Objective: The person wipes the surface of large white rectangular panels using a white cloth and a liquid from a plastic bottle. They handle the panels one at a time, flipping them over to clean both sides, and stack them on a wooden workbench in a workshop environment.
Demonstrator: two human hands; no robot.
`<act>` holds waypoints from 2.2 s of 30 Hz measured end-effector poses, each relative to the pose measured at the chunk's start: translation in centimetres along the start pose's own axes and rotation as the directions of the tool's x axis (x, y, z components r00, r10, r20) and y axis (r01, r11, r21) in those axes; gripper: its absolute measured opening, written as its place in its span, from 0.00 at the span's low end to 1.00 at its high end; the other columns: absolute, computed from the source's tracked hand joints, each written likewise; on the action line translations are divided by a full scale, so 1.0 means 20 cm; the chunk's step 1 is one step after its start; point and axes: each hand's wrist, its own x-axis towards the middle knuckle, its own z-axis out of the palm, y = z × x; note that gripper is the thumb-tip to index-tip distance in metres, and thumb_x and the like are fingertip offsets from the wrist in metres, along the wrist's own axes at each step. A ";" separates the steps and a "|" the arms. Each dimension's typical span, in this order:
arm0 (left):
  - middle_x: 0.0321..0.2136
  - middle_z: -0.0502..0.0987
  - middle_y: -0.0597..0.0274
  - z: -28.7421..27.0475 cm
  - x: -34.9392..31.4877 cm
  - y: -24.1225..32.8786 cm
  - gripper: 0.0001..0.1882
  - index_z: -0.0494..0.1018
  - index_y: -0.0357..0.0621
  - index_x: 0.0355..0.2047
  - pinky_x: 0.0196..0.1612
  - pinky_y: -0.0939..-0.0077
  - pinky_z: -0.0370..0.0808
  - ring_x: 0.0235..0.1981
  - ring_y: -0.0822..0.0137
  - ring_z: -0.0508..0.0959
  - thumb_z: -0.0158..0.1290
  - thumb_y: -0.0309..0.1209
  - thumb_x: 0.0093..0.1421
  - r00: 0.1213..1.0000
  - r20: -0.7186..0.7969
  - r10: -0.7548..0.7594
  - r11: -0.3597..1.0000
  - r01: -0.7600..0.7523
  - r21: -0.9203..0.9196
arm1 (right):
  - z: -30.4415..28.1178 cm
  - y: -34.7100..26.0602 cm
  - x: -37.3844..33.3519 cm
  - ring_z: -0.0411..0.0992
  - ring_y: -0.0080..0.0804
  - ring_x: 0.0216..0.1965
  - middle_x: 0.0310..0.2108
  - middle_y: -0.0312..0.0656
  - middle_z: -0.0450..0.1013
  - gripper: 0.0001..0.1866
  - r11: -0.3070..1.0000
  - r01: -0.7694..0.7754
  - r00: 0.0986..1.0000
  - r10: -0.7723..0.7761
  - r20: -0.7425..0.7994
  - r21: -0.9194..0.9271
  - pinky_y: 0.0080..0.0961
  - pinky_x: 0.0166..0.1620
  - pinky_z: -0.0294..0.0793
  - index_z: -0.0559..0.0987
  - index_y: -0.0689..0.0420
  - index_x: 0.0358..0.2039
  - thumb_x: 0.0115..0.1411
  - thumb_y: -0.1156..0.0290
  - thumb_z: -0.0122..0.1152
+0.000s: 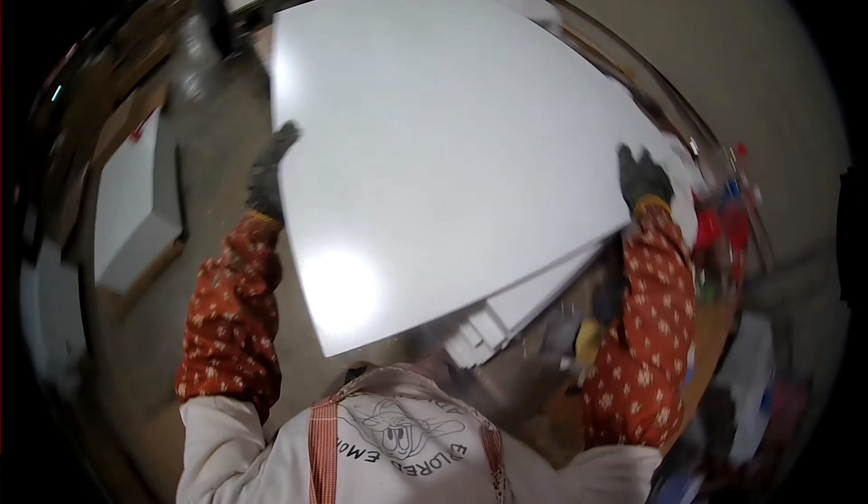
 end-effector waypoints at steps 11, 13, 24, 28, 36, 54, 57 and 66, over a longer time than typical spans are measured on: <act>0.57 0.66 0.51 0.06 0.14 -0.13 0.23 0.67 0.39 0.54 0.57 0.67 0.68 0.55 0.57 0.70 0.51 0.23 0.56 0.837 0.328 0.438 0.532 -0.535 0.656 | -0.56 0.59 -0.74 0.69 0.38 0.52 0.51 0.48 0.71 0.31 0.756 0.397 0.833 -0.535 0.140 0.521 0.32 0.54 0.68 0.65 0.51 0.60 0.59 0.51 0.55; 0.56 0.67 0.48 0.01 0.15 -0.17 0.22 0.68 0.38 0.53 0.57 0.66 0.68 0.56 0.57 0.69 0.52 0.23 0.56 0.817 0.307 0.487 0.545 -0.560 0.625 | -0.67 0.72 -0.84 0.70 0.39 0.51 0.50 0.50 0.71 0.30 0.913 0.343 0.931 -0.362 0.053 0.223 0.32 0.53 0.68 0.68 0.54 0.57 0.58 0.51 0.56; 0.56 0.67 0.57 0.01 0.18 -0.04 0.21 0.63 0.38 0.58 0.58 0.69 0.65 0.55 0.65 0.68 0.42 0.30 0.66 0.995 0.088 -0.052 0.988 0.064 -0.138 | -0.63 1.15 -0.70 0.67 0.45 0.53 0.53 0.48 0.68 0.30 0.997 0.070 0.993 -0.068 0.101 -0.017 0.34 0.57 0.63 0.71 0.54 0.54 0.55 0.50 0.55; 0.57 0.65 0.52 -0.06 0.15 -0.05 0.20 0.63 0.37 0.57 0.60 0.68 0.65 0.57 0.61 0.66 0.41 0.27 0.65 0.985 0.143 0.099 0.992 -0.110 0.068 | -0.29 1.32 -0.31 0.66 0.45 0.54 0.54 0.48 0.68 0.30 0.952 0.293 0.937 -0.267 0.224 -0.092 0.32 0.58 0.63 0.71 0.52 0.55 0.54 0.50 0.55; 0.57 0.65 0.47 0.12 0.07 0.13 0.26 0.62 0.35 0.57 0.61 0.64 0.63 0.59 0.54 0.65 0.49 0.32 0.60 0.767 0.511 0.387 0.206 -0.612 0.763 | -0.05 1.23 0.24 0.67 0.40 0.52 0.56 0.47 0.65 0.40 0.965 0.261 0.838 -0.235 0.493 0.016 0.33 0.54 0.65 0.62 0.46 0.62 0.52 0.40 0.55; 0.56 0.66 0.49 0.11 0.05 0.26 0.25 0.64 0.39 0.56 0.61 0.64 0.61 0.58 0.55 0.66 0.51 0.32 0.58 0.902 0.346 0.257 0.215 -0.403 0.890 | -0.18 1.25 0.56 0.71 0.33 0.47 0.52 0.47 0.68 0.20 0.898 0.427 0.903 -0.418 0.104 -0.103 0.28 0.47 0.71 0.70 0.55 0.52 0.60 0.64 0.52; 0.56 0.67 0.52 0.09 0.05 0.22 0.24 0.65 0.39 0.56 0.60 0.67 0.62 0.57 0.58 0.67 0.50 0.34 0.60 0.930 0.273 0.248 0.370 -0.351 0.860 | -0.47 1.22 0.52 0.71 0.32 0.46 0.51 0.46 0.69 0.17 0.889 0.457 0.869 -0.442 -0.223 0.021 0.27 0.45 0.72 0.72 0.56 0.50 0.60 0.67 0.51; 0.56 0.65 0.47 0.28 -0.05 0.28 0.40 0.57 0.41 0.60 0.56 0.64 0.68 0.58 0.56 0.65 0.65 0.34 0.50 0.681 0.208 0.702 0.382 -0.607 0.697 | -0.59 -0.02 -0.28 0.73 0.29 0.42 0.46 0.42 0.73 0.12 0.115 0.689 0.600 -0.644 -0.475 0.715 0.25 0.40 0.74 0.76 0.57 0.44 0.60 0.71 0.56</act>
